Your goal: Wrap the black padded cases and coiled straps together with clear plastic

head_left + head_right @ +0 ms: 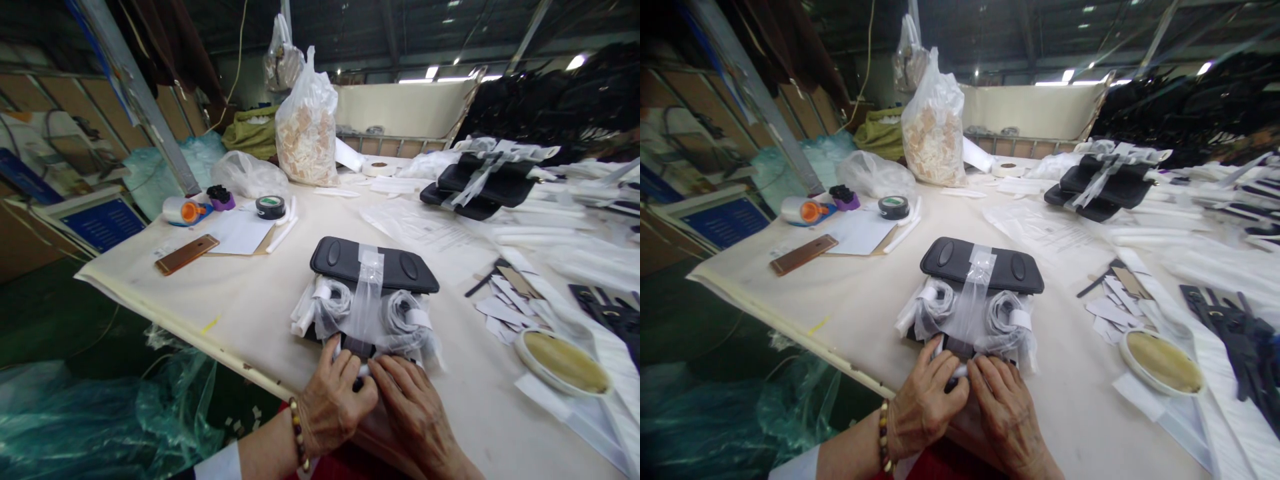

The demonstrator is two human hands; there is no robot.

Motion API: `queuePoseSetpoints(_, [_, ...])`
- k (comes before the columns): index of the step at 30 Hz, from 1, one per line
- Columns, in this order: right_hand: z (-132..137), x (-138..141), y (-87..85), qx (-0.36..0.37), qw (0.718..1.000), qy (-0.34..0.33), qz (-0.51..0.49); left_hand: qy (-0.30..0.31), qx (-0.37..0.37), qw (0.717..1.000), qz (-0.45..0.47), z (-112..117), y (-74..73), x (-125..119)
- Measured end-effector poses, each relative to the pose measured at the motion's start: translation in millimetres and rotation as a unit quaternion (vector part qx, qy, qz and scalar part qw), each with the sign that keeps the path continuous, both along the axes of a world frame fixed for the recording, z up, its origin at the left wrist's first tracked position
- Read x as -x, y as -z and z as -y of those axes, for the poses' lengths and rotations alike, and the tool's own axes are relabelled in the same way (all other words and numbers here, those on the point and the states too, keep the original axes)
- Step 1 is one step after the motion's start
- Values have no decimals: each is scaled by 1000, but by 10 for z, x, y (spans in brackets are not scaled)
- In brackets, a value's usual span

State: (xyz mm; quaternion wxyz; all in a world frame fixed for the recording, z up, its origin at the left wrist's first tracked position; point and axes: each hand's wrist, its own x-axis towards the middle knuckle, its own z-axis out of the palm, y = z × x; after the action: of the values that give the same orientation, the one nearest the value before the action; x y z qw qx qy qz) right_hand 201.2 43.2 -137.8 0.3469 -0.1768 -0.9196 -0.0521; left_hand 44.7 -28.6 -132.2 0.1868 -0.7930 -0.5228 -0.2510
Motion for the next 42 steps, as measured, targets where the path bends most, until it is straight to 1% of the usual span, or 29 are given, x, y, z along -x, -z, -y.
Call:
queuePoseSetpoints(3, [-3,11,-17,-12,1000,3,-6,3,-3,1000,-30,-12,-42,11])
queuePoseSetpoints(7, [0,21,-9,-16,1000,6,-16,3,11,998,-59,-27,-78,26])
queuePoseSetpoints(11, [5,23,19,-13,1000,8,-18,-1,32,998,-52,-25,-77,31])
queuePoseSetpoints(14, [2,20,26,-10,1000,6,-20,2,73,997,-2,3,-101,45])
queuePoseSetpoints(16, [2,6,28,-5,1000,0,-21,18,103,992,68,32,-145,63])
queuePoseSetpoints(18, [9,-22,37,5,1000,-9,-23,30,119,981,147,59,-202,78])
queuePoseSetpoints(20, [31,-65,54,14,999,-16,-32,19,134,972,193,73,-257,71])
queuePoseSetpoints(21, [47,-90,63,19,999,-16,-42,7,146,970,194,73,-279,53])
queuePoseSetpoints(23, [82,-136,81,32,997,-5,-63,-25,176,971,159,54,-309,-16])
queuePoseSetpoints(26, [126,-179,101,61,994,23,-87,-83,198,974,68,-12,-318,-181])
queuePoseSetpoints(29, [140,-188,129,89,989,46,-108,-141,195,971,-11,-97,-286,-346])
queuePoseSetpoints(31, [135,-187,154,102,986,61,-119,-163,201,965,-48,-146,-241,-415])
queuePoseSetpoints(34, [117,-181,190,105,984,71,-124,-156,190,966,-77,-191,-147,-430])
queuePoseSetpoints(37, [101,-157,200,99,986,73,-114,-125,137,980,-77,-203,-63,-372])
queuePoseSetpoints(42, [136,-130,114,117,985,68,-103,-90,73,991,-65,-188,-14,-275])
